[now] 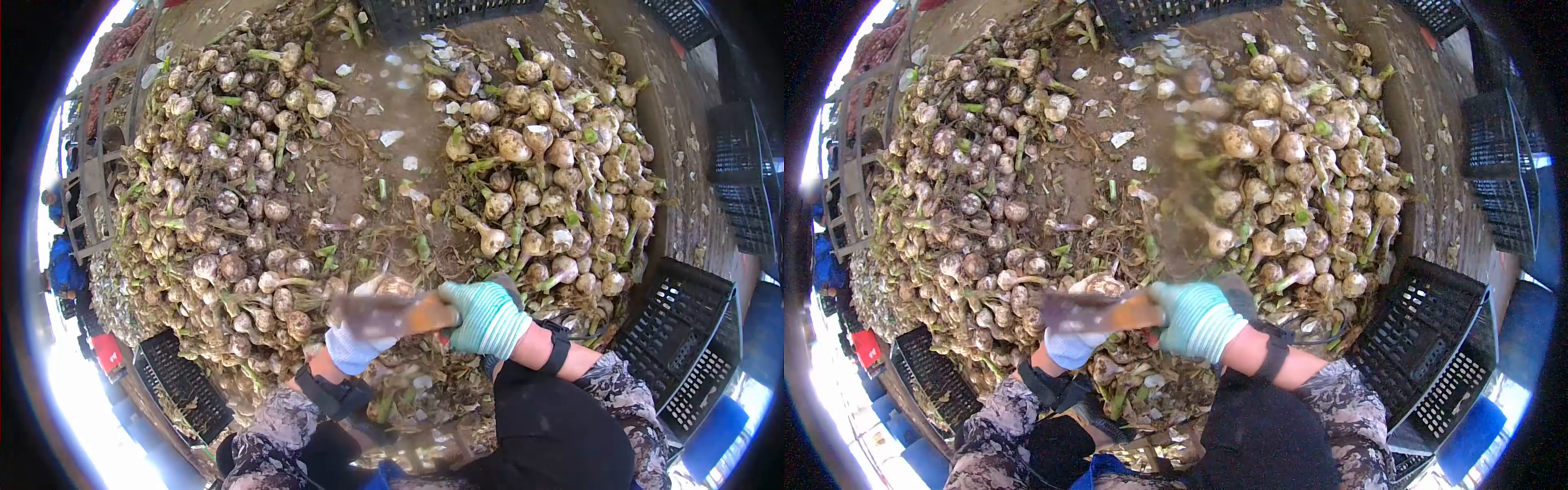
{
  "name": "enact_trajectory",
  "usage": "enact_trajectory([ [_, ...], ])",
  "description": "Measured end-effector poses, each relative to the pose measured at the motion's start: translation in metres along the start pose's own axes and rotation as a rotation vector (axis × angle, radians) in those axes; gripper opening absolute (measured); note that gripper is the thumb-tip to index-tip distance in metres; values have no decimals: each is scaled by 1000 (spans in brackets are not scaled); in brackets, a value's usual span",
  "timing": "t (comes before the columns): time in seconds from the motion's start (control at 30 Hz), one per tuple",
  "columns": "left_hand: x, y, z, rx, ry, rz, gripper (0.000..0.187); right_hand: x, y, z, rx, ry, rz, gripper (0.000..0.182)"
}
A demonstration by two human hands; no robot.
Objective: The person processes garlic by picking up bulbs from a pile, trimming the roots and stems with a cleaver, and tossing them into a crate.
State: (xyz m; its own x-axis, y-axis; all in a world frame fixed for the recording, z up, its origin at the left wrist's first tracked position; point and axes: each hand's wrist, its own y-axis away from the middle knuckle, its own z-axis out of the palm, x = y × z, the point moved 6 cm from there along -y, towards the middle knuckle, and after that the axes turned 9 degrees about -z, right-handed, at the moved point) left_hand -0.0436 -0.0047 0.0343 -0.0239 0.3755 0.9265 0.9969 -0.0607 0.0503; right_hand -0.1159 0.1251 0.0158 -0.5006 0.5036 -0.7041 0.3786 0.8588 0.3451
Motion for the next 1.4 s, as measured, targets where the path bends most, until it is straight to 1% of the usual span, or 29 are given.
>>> enact_trajectory([
  [0.03,13,0,-3,3,100,-10,54,13,1,6,-20,22,74,36],
  [0.07,28,-2,-7,7,201,-17,53,31,4,-4,225,-134,20,35],
  [0.13,39,-10,-22,261,-25,69,49,68,22,14,159,-190,326,39],
  [0.17,1,-8,-17,182,139,-377,46,57,20,17,75,-308,386,43],
  [0.2,-16,-10,-14,207,284,-410,38,53,13,17,105,-256,267,47],
  [0.27,-39,-22,-12,212,424,-388,28,54,4,5,201,-319,236,47],
  [0.3,-42,-34,-13,187,420,-336,29,76,-4,17,142,-416,438,50],
  [0.33,-53,-26,-10,185,739,-572,31,75,1,17,325,-732,463,52],
  [0.37,-46,-22,-11,267,1068,-807,34,64,-3,18,256,-706,311,49],
  [0.4,-40,-36,-20,410,1260,-693,33,53,-6,21,177,-677,162,46],
  [0.43,-45,-41,-22,599,1329,-681,32,14,-4,7,133,-1137,282,38],
  [0.47,-51,-42,-23,784,1389,-665,31,13,-11,15,217,-857,51,35],
  [0.53,-71,-42,-16,858,1638,-565,26,6,-20,35,362,-886,-100,38],
  [0.63,-48,-35,-24,1129,2041,-540,23,30,-28,76,49,-615,288,40],
  [0.67,-38,-34,-29,1246,2178,-539,23,63,-29,128,-30,-385,263,37],
  [0.73,-21,-43,-15,866,2784,-296,19,50,-8,102,88,-733,393,28],
  [0.77,-11,-51,-12,728,2605,-289,18,37,-8,82,60,-860,379,25],
  [0.8,-7,-63,-5,689,2063,-359,17,33,-11,67,36,-989,373,23],
  [0.83,2,-75,-4,714,1407,-390,17,67,-22,88,269,-989,160,19],
  [0.87,1,-72,-11,777,1002,-423,16,67,-12,71,175,-893,422,28],
  [0.93,-42,-40,-38,864,368,-650,16,81,3,72,284,-980,513,33],
  [0.97,-65,-26,-52,809,11,-809,17,88,10,78,263,-929,536,36],
  [1.1,-133,-30,-69,296,-775,-1060,19,123,8,110,219,-898,510,51],
  [1.2,-147,-50,-71,-125,-1163,-1238,14,115,1,96,266,-744,468,56],
  [1.23,-175,-42,-71,-96,-1032,-1334,24,114,1,94,257,-777,464,56],
  [1.27,-173,-37,-74,226,-614,-1359,23,112,1,90,247,-811,462,56],
  [1.33,-171,-29,-70,815,241,-1214,22,102,1,77,348,-913,509,44],
  [1.37,-197,-27,-72,834,12,-1072,22,102,1,75,392,-1024,462,41],
  [1.4,-183,-34,-83,842,-212,-925,24,105,3,75,435,-1132,416,39],
])
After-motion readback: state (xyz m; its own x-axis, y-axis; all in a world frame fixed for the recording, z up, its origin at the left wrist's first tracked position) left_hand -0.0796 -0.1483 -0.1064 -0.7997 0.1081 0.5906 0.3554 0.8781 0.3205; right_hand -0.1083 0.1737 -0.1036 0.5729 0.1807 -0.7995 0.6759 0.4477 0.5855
